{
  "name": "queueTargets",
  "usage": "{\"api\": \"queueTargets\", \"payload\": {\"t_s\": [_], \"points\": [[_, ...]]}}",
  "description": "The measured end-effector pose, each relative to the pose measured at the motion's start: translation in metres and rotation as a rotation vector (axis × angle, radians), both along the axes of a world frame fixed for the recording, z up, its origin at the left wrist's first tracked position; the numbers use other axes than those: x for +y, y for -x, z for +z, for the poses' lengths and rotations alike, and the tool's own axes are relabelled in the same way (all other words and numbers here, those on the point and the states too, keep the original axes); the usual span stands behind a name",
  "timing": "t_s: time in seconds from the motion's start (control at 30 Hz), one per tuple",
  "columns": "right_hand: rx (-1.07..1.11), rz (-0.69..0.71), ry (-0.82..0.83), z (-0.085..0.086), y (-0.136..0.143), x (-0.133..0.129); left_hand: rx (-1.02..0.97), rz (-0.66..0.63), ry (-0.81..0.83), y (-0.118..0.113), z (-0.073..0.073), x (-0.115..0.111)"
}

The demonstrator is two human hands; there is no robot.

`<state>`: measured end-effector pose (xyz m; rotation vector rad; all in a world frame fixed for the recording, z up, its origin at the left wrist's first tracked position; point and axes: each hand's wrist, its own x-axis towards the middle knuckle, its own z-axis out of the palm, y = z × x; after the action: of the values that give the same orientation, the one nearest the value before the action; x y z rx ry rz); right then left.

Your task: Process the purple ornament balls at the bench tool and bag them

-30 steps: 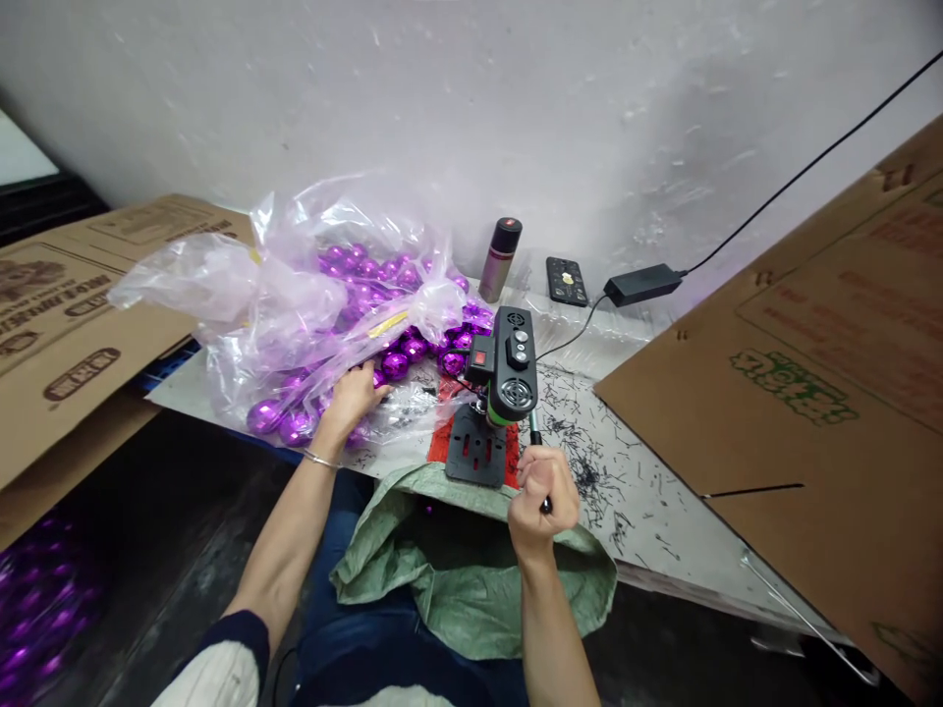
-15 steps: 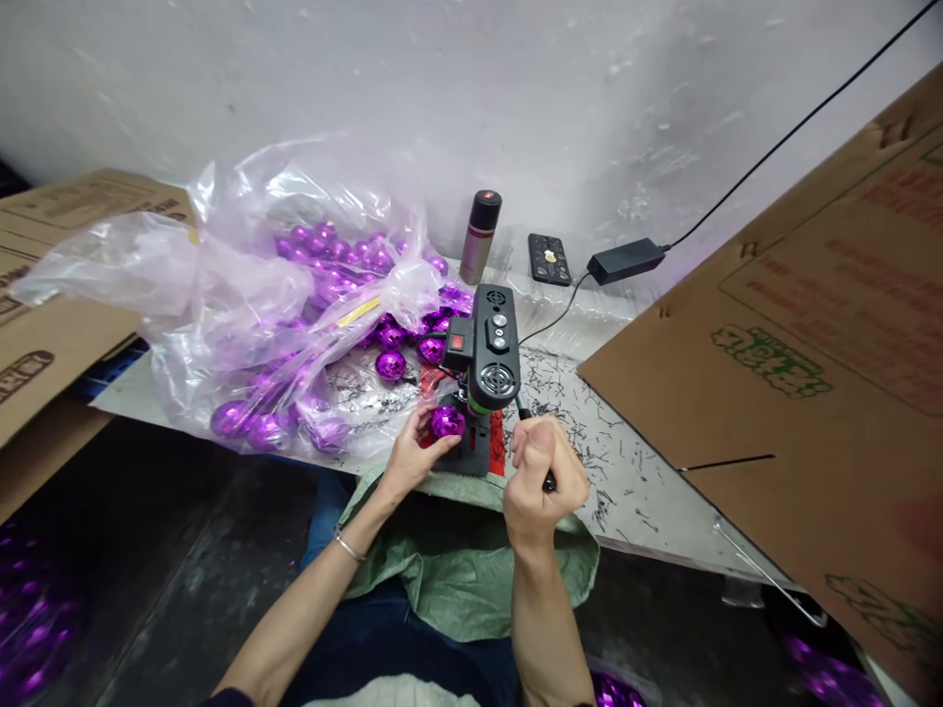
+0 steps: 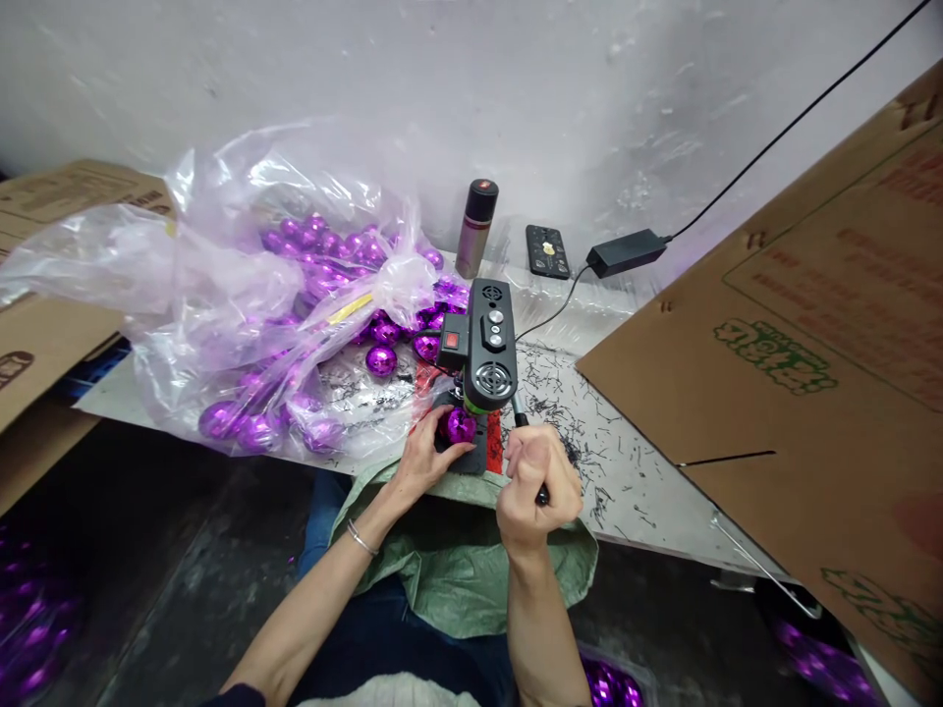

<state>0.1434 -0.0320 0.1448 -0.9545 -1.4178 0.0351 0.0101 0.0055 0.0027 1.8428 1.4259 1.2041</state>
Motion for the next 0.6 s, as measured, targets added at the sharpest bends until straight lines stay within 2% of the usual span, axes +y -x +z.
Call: {"api": "queueTargets", "payload": {"t_s": [0.13, 0.4, 0.5, 0.6], "points": [[-0.002, -0.003, -0.008, -0.001, 0.0, -0.001, 0.056, -0.035, -0.044, 0.002, 0.0, -0.001], [-0.016, -0.006, 0.003, -0.004, 0.0, -0.002, 0.063, -0.048, -0.031, 0.003, -0.005, 0.012], [-0.037, -0.015, -0.007, -0.013, -0.001, -0.003, 0.049, -0.055, -0.042, 0.001, -0.01, 0.013], [-0.057, -0.033, -0.045, -0.03, -0.001, -0.003, 0.037, -0.065, -0.032, 0.001, -0.012, 0.012]]}}
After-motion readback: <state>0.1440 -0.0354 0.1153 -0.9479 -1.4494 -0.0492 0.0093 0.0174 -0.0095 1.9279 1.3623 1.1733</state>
